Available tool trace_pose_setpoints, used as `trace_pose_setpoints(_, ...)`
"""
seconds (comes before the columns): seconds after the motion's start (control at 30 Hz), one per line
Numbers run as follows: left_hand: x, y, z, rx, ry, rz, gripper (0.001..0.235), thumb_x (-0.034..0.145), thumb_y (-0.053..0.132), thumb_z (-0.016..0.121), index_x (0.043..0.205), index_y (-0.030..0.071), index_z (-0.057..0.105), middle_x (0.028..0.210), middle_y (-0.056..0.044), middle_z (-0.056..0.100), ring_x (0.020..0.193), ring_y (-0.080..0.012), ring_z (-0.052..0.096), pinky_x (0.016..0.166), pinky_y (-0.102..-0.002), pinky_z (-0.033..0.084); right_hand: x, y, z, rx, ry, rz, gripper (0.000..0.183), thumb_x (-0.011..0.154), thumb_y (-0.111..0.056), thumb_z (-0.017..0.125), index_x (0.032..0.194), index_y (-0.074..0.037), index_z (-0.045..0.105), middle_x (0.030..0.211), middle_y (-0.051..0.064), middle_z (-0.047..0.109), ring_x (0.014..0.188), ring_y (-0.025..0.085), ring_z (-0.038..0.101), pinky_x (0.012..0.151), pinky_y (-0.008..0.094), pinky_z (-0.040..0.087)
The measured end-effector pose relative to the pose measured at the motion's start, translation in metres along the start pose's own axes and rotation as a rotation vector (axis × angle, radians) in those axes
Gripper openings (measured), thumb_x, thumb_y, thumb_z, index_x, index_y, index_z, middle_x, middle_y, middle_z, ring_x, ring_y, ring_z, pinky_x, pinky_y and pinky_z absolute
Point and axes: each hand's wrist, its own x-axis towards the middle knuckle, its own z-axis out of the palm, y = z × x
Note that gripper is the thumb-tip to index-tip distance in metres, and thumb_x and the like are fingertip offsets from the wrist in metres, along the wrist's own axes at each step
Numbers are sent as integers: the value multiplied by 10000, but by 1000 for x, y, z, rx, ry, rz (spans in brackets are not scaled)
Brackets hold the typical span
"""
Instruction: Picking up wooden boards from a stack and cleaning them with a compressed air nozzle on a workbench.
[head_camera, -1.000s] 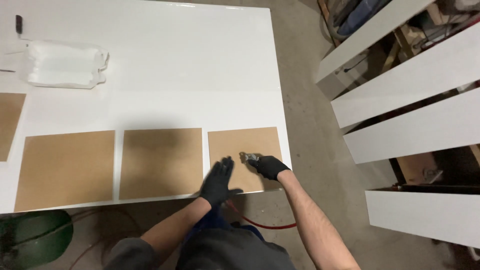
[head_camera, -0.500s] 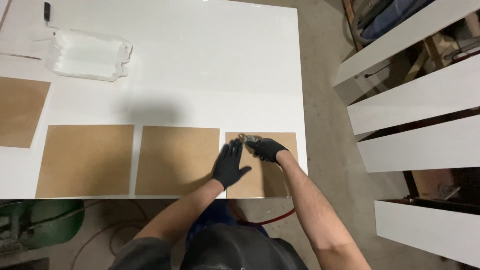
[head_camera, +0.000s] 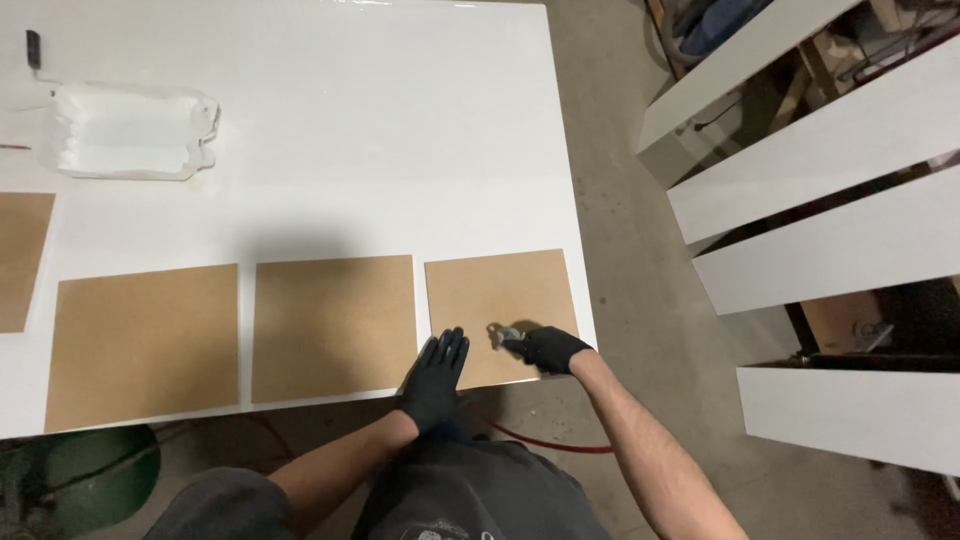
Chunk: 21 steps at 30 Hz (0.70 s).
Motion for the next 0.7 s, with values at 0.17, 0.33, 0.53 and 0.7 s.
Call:
trace_pose_setpoints(0.17, 85, 15, -52, -232, -196, -117, 1066, 912, 821, 385, 1598, 11, 281, 1662, -222, 278, 1548, -387, 236, 1281, -511, 108, -39, 27, -10, 496, 38, 149, 426, 905, -419, 761, 884, -9, 648, 732, 130, 629, 480, 198, 560, 371, 275, 410)
trace_pose_setpoints(0.33, 164, 29, -7, -280, -91, 145, 1036, 868, 846, 402, 1586, 100, 357, 1658, -138, 342, 1537, -334, 307, 1282, -496, 169, -31, 79, -19, 497, 208, 179, 447, 914, -414, 719, 872, 29, 684, 649, 153, 612, 484, 198, 580, 390, 280, 464)
trace_pose_setpoints(0.53, 263, 10, 4, -172, -154, 82, 1032, 893, 836, 368, 1621, 107, 296, 1684, -113, 306, 1561, -295, 278, 1304, -456, 165, 9, 117, -34, 510, 377, 207, 478, 924, -454, 658, 881, 17, 722, 659, 161, 652, 548, 243, 652, 476, 340, 552)
trace_pose_setpoints(0.7, 243, 67, -17, -176, -181, 54, 1047, 893, 807, 441, 1621, 74, 271, 1692, -148, 265, 1573, -322, 224, 1308, -461, 132, 0, 123, -32, 472, 455, 204, 564, 934, -609, 617, 833, -64, 720, 636, 123, 687, 527, 215, 677, 493, 321, 569)
